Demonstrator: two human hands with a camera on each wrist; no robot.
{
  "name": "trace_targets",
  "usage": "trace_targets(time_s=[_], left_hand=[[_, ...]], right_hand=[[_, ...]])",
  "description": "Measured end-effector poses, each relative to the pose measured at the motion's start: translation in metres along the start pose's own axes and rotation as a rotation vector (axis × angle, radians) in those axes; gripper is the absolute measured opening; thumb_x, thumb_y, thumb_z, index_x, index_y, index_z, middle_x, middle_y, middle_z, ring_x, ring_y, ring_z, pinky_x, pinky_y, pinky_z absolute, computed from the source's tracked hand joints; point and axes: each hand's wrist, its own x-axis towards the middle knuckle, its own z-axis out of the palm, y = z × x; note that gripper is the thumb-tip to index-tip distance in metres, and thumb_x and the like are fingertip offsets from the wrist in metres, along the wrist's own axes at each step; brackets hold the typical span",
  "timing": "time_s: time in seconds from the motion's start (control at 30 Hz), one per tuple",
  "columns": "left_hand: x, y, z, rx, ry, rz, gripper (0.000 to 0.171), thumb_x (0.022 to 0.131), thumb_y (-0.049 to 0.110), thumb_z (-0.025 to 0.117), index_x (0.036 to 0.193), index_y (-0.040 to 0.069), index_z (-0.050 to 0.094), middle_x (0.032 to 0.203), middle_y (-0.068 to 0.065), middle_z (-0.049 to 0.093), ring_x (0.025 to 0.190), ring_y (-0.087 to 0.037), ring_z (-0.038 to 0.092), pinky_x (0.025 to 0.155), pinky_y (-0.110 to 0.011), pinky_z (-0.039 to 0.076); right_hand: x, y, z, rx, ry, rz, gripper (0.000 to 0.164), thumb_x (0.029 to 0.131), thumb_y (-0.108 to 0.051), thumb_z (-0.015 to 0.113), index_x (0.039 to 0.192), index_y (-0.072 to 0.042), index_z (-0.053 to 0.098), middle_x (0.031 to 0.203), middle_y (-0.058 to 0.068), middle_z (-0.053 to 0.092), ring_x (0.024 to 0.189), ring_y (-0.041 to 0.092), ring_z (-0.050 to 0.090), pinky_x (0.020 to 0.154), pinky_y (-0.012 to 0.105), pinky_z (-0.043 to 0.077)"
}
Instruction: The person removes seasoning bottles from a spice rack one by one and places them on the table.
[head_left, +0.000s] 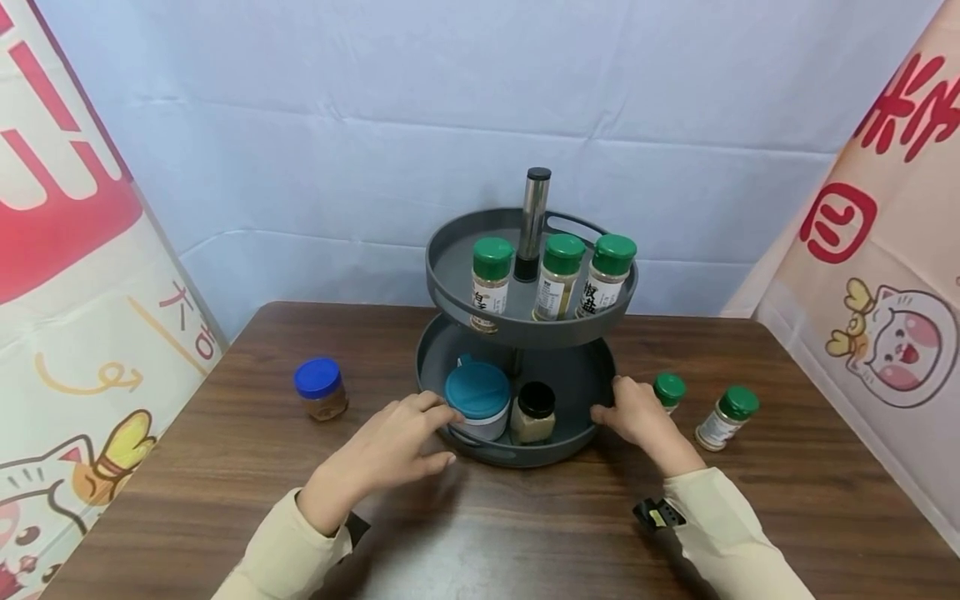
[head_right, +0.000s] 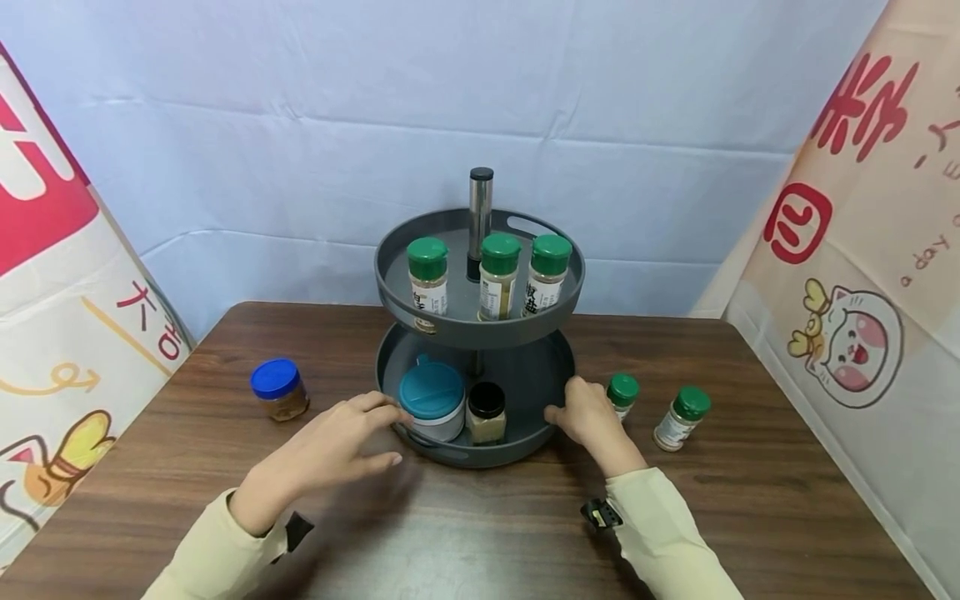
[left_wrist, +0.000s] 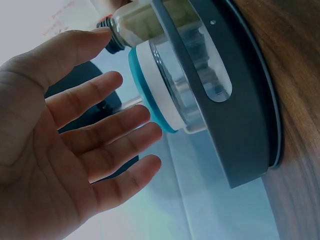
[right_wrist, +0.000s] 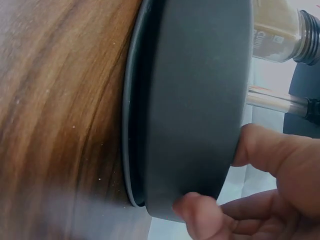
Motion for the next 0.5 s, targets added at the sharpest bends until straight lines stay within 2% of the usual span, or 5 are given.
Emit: trace_targets(time_s=[0.17,0.37,0.5], left_hand=[[0.002,-0.003,-0.003,-0.043,0.000,-0.029,0.040,0.078,0.031,0.069,0.111,0.012,0.061,0.105,-0.005,0.057,0.082,-0.012,0.056,0.068,-0.034,0.052],[0.007,-0.008,-0.003,-0.068,0.029,-0.042,0.039,0.078,0.030,0.069,0.111,0.012,0.061,0.105,-0.006,0.057,0.076,-0.009,0.054,0.066,-0.032,0.051],[0.013,-0.010,-0.001,-0.079,0.021,-0.061,0.040,0.078,0.030,0.070,0.113,0.011,0.061,0.107,-0.007,0.057,0.071,-0.009,0.053,0.064,-0.030,0.050]], right_hand=[[0.002,0.001,0.003,0.035,0.025,0.022,0.055,0.082,-0.021,0.059,0.116,0.020,0.044,0.104,0.038,0.053,0.066,0.027,0.053,0.055,0.037,0.045],[0.002,0.000,0.002,0.026,0.036,0.035,0.056,0.081,-0.021,0.060,0.115,0.020,0.045,0.102,0.036,0.054,0.066,0.026,0.053,0.056,0.037,0.045],[0.001,-0.001,0.001,0.024,0.037,0.028,0.056,0.081,-0.021,0.060,0.115,0.020,0.044,0.101,0.037,0.054,0.066,0.026,0.053,0.056,0.038,0.046]])
